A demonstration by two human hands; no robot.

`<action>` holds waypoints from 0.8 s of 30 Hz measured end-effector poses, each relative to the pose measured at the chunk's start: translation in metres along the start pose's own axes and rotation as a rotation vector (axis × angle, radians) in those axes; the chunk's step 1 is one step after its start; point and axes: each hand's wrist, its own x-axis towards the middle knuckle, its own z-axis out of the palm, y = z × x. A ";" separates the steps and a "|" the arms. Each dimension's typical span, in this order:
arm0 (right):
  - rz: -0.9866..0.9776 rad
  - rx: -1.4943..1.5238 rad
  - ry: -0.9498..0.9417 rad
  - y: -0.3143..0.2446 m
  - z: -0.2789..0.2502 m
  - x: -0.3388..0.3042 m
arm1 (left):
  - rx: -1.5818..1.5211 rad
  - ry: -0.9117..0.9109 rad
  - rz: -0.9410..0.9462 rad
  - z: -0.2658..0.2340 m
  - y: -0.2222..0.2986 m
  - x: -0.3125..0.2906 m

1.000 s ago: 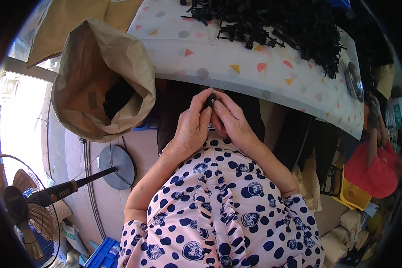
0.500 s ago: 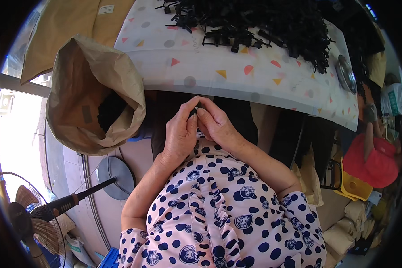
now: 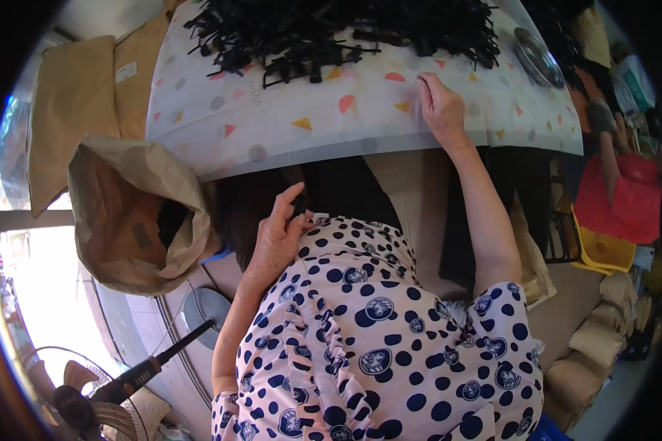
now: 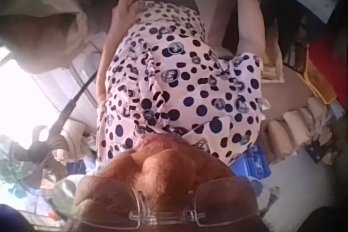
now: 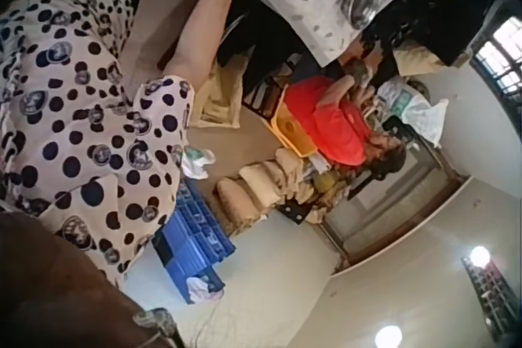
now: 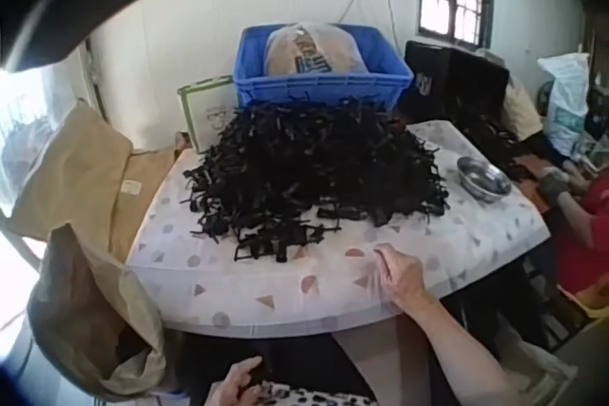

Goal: Assembling small black plastic components by snapping them together at a workspace.

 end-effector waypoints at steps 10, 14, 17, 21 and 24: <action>0.015 -0.002 0.170 0.017 0.008 0.004 | 0.204 -0.215 -0.022 -0.001 0.002 0.008; 0.054 0.009 0.186 0.017 0.008 0.005 | 0.369 -0.257 -0.050 0.004 0.014 0.013; 0.076 0.009 0.150 0.013 0.005 0.007 | 0.336 -0.224 -0.002 0.007 0.008 0.015; -0.036 -0.042 0.330 0.016 0.007 0.007 | 0.301 -0.146 -0.003 0.007 0.010 0.013; 0.062 0.058 0.257 0.017 0.008 0.006 | 0.343 -0.096 -0.013 0.003 0.015 0.011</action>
